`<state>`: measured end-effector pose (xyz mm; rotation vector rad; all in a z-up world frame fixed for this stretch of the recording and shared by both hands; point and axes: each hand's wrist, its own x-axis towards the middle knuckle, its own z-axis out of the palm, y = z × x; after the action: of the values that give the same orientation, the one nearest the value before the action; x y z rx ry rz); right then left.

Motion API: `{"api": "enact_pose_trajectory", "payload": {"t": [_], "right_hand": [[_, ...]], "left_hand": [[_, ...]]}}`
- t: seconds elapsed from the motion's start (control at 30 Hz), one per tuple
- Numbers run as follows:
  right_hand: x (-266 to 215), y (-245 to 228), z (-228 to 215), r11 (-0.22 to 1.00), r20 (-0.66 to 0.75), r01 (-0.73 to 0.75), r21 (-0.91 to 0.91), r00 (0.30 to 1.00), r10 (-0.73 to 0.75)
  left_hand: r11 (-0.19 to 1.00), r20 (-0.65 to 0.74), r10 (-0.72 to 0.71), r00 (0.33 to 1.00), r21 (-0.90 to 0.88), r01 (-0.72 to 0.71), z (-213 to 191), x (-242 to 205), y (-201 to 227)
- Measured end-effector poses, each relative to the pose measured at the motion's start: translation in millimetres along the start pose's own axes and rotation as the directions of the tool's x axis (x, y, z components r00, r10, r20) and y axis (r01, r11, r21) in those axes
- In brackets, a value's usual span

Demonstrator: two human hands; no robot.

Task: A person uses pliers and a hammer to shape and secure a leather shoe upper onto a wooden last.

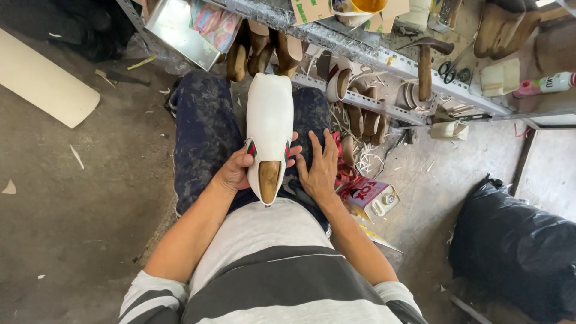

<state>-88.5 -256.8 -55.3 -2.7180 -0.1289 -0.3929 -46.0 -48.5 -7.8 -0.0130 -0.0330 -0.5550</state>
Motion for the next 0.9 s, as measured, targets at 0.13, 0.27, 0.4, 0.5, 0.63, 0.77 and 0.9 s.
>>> {"api": "enact_pose_trajectory", "payload": {"t": [0.13, 0.27, 0.4, 0.5, 0.63, 0.77, 0.9], "right_hand": [[-1.9, 2.6, -1.7, 1.0, -0.001, -0.016, -0.001, 1.0, 0.016], [3.1, -4.0, -8.7, 1.0, -0.005, -0.022, 0.014, 1.0, 0.022], [-4.0, 3.3, -1.6, 1.0, -0.009, -0.022, 0.005, 1.0, 0.022], [1.6, 1.0, -1.9, 1.0, -0.009, -0.017, 0.002, 1.0, 0.017], [1.8, 5.1, 1.2, 1.0, 0.003, -0.011, 0.017, 1.0, 0.011], [-5.4, 5.6, -3.6, 0.999, 0.016, -0.04, 0.029, 0.999, 0.04], [-3.3, 11.2, 0.2, 0.998, 0.012, -0.056, 0.032, 0.998, 0.056]], "left_hand": [[1.0, 0.023, -0.015, 1.0, 0.011, 0.015, 4.5, 0.4, -0.1], [0.785, 0.193, 0.185, 0.964, 0.561, -0.263, -12.5, -6.3, 18.4], [0.433, 0.199, 0.449, 0.871, 0.804, -0.407, 99.1, 6.2, 31.4], [0.903, -0.261, 0.429, 0.865, 0.084, -0.422, 122.9, 21.9, 16.7], [0.956, -0.518, 0.292, 0.804, 0.126, -0.266, 28.1, 25.1, 4.5], [0.987, -0.594, 0.084, 0.8, -0.061, -0.149, -9.0, 10.3, -22.1], [0.98, -0.487, 0.016, 0.873, -0.165, -0.11, -16.2, 14.8, -5.1]]}}
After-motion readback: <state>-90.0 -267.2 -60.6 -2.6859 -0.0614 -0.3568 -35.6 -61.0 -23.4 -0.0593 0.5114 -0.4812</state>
